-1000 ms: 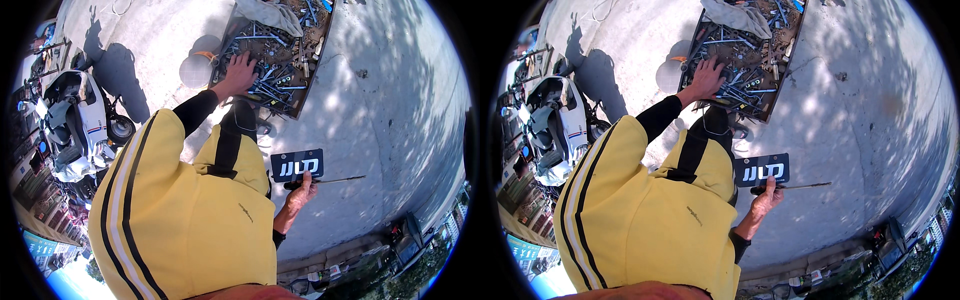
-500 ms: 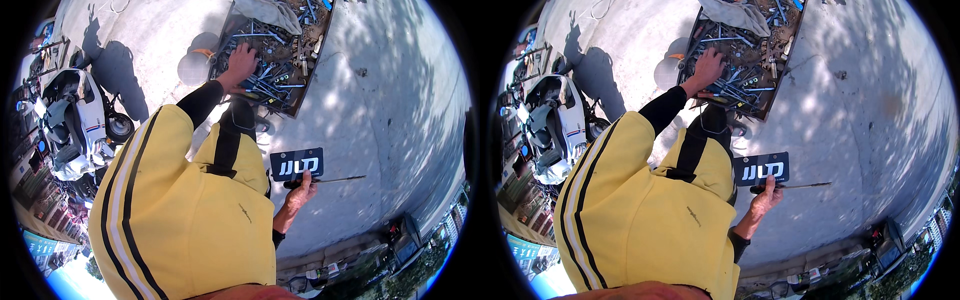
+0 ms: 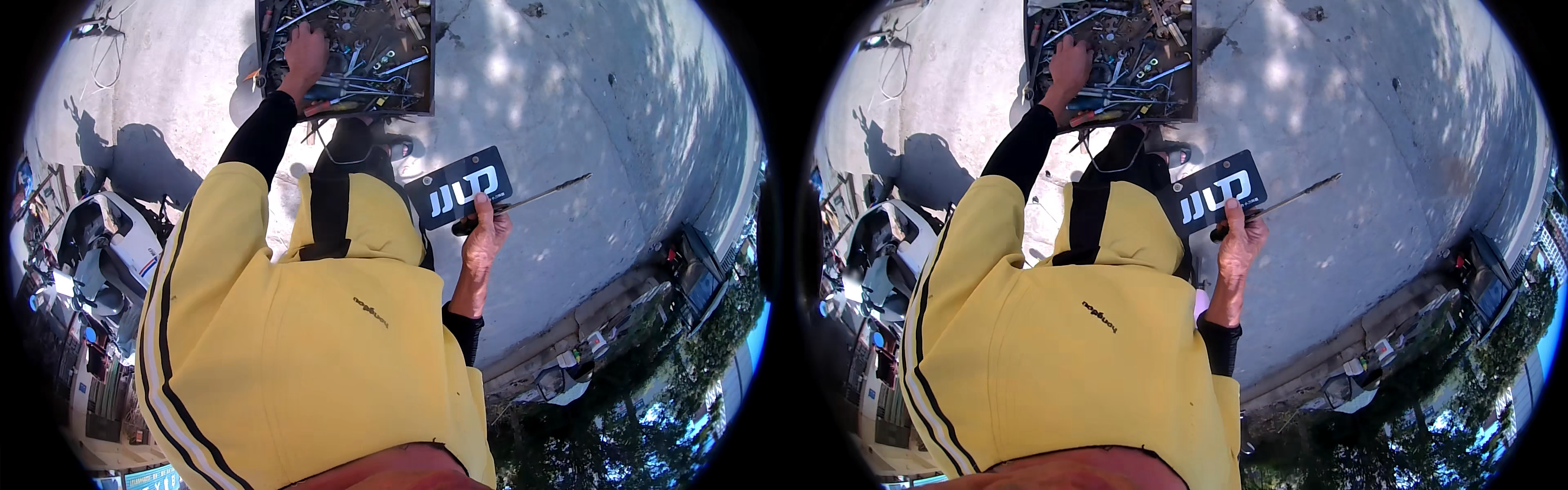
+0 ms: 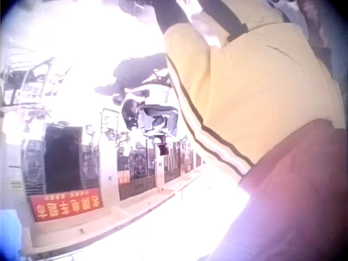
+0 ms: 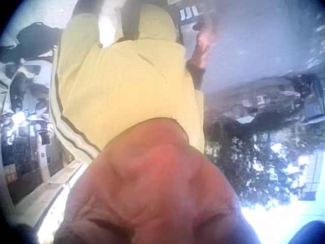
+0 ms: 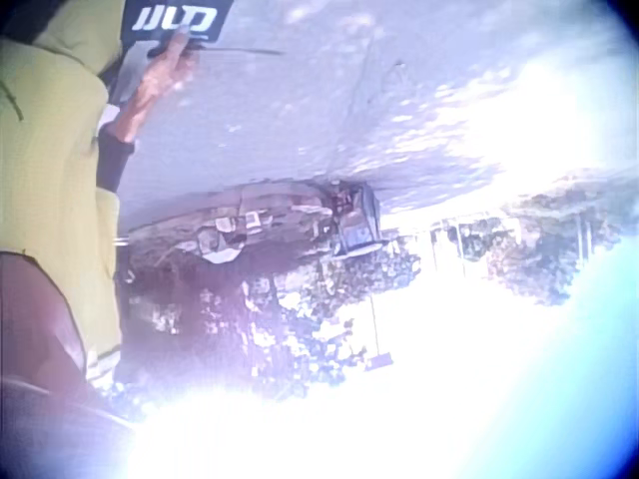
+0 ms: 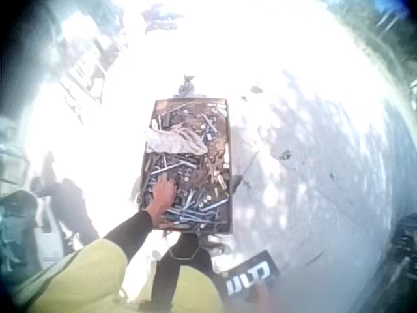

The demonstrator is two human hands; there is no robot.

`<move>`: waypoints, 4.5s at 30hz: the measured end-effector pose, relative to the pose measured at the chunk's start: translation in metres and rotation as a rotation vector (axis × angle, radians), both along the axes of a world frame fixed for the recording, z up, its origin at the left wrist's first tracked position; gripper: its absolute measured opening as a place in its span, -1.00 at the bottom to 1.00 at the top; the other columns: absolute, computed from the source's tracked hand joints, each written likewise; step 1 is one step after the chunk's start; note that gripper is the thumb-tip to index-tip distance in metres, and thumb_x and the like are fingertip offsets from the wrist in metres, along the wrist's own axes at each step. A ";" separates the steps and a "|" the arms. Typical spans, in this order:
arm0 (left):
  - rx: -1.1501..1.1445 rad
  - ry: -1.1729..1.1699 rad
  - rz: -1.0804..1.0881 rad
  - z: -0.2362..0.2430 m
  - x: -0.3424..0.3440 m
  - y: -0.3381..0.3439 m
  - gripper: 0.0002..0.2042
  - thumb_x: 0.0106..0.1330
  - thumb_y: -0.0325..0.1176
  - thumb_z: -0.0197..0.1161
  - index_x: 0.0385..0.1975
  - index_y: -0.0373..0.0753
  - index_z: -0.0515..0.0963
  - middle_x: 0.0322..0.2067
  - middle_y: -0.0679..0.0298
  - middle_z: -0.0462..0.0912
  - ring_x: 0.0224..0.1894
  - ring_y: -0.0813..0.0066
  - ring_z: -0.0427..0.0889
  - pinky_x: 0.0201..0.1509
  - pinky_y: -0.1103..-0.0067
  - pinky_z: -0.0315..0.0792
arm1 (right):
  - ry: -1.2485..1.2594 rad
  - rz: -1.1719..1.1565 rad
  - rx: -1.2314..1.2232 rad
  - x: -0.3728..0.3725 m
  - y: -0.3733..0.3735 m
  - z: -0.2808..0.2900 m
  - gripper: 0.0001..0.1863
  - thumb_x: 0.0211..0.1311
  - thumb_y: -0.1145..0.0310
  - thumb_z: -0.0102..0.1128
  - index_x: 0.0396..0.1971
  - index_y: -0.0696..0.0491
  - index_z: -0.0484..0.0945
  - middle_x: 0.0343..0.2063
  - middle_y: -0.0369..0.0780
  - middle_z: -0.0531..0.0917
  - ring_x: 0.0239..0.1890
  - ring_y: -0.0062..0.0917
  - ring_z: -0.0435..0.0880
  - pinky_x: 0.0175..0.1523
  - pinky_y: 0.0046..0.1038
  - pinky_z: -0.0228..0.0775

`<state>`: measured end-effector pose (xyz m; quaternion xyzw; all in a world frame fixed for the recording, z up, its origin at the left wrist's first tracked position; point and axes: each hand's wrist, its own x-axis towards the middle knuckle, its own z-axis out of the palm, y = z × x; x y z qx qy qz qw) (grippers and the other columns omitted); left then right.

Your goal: The person selects a screw and pliers from a tool cart, then walks to a red scooter. They attach a license plate to the rear of the scooter using the screw and pliers.

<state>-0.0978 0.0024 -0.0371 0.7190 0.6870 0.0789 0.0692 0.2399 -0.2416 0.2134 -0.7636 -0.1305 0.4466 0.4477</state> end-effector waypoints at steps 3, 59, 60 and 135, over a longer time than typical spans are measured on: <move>-0.023 0.010 -0.077 -0.007 -0.005 0.007 -0.76 0.30 -0.20 0.24 -0.20 -0.22 0.63 -0.11 0.07 0.51 0.01 0.00 0.55 -0.08 0.13 0.55 | -0.003 0.043 0.039 0.002 0.001 0.002 -0.73 0.24 0.22 0.41 -0.52 0.07 0.59 -0.66 -0.36 0.53 -0.64 -0.71 0.43 -0.52 -0.61 0.20; -0.618 -1.270 -0.424 0.211 0.162 -0.159 -0.61 0.32 -0.26 0.33 0.08 -0.28 0.50 -0.19 0.14 0.70 -0.12 0.24 0.69 -0.02 0.38 0.53 | 0.020 0.089 0.152 0.008 -0.010 -0.015 -0.81 0.26 0.30 0.29 -0.45 0.08 0.57 -0.64 -0.39 0.48 -0.65 -0.68 0.44 -0.53 -0.61 0.24; -0.679 -1.327 -0.400 0.213 0.170 -0.162 -0.61 0.33 -0.27 0.33 0.08 -0.29 0.49 -0.20 0.12 0.70 -0.13 0.25 0.69 -0.03 0.38 0.53 | 0.016 0.089 0.161 0.009 -0.011 -0.015 -0.81 0.26 0.30 0.29 -0.45 0.08 0.57 -0.64 -0.39 0.47 -0.64 -0.68 0.44 -0.53 -0.61 0.24; 0.325 -0.857 0.048 0.263 0.530 0.073 -0.78 0.09 -0.64 0.33 -0.29 -0.24 0.54 -0.26 0.28 0.63 -0.18 0.27 0.58 -0.05 0.44 0.46 | 0.329 0.843 0.228 0.384 0.373 -0.024 -0.69 0.27 0.19 0.42 -0.50 0.10 0.61 -0.65 -0.38 0.55 -0.64 -0.73 0.47 -0.50 -0.65 0.29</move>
